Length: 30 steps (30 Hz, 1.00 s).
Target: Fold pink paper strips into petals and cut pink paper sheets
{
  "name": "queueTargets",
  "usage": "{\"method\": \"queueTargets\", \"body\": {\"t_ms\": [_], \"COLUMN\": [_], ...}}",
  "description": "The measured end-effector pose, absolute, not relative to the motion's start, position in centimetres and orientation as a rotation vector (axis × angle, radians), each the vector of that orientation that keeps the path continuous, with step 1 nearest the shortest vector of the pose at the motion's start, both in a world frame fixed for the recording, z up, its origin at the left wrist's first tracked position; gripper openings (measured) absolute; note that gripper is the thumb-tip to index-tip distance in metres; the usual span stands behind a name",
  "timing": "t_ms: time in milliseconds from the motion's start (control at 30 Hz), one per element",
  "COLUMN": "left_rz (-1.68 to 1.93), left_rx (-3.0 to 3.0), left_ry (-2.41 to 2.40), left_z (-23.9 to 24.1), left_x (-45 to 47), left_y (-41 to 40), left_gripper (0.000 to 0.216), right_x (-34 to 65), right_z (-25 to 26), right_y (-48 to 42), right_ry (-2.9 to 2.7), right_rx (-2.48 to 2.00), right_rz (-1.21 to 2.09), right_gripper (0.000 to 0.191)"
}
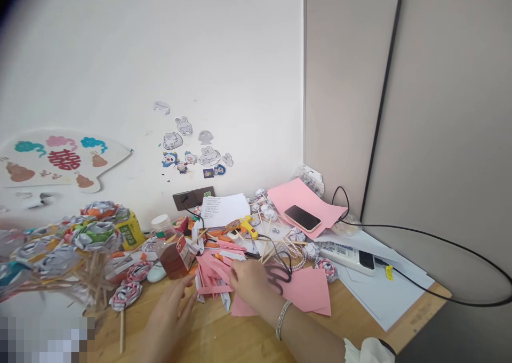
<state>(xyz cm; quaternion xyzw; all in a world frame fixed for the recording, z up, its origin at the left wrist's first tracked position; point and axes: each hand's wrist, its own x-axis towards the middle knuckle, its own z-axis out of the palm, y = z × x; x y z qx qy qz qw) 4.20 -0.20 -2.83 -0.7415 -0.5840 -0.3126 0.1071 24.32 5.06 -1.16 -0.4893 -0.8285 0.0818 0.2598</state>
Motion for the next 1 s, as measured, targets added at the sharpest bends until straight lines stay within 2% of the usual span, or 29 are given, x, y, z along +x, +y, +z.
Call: {"method": "queueTargets", "body": {"t_ms": [67,167,233,500,733,867,1000], "left_rz": [-0.821,-0.613,-0.516,-0.491,-0.712,-1.015,-1.308], "left_rx": [-2.271,-2.432,-2.47,-2.324,-2.254,-2.335,-2.506], "left_ry": [-1.662,-1.489,-1.408,-1.487,-1.703,-1.851,-1.96], "left_z": [-2.5,-2.4,-2.8,-5.2,-5.9,-5.2,-4.0], "left_x": [4.5,5.1,5.3,3.8,3.4,4.3,5.0], "left_y": [-0.4,-0.7,-0.7,0.7,1.2,0.8,0.4], "left_gripper": [0.028,0.025,0.026,0.028,0.033,0.042,0.045], "right_x": [24.5,24.5,24.4,24.7,24.7,24.5,24.1], "right_z": [-0.8,-0.6,-0.4,-1.1,-2.2,-1.6,-0.8], "right_y": [5.2,5.0,4.9,5.4,5.7,5.3,4.7], "right_ry": [-2.155,-2.141,-2.157,-2.365,-2.459,-2.411,-2.322], "right_rx": [-1.35,-1.24,-1.211,-1.127,-1.138,-1.057,-1.081], "right_rz": [0.287,0.414,0.472,0.292,0.236,0.306,0.229], "right_gripper": [0.021,0.036,0.04,0.024,0.011,0.013,0.015]}}
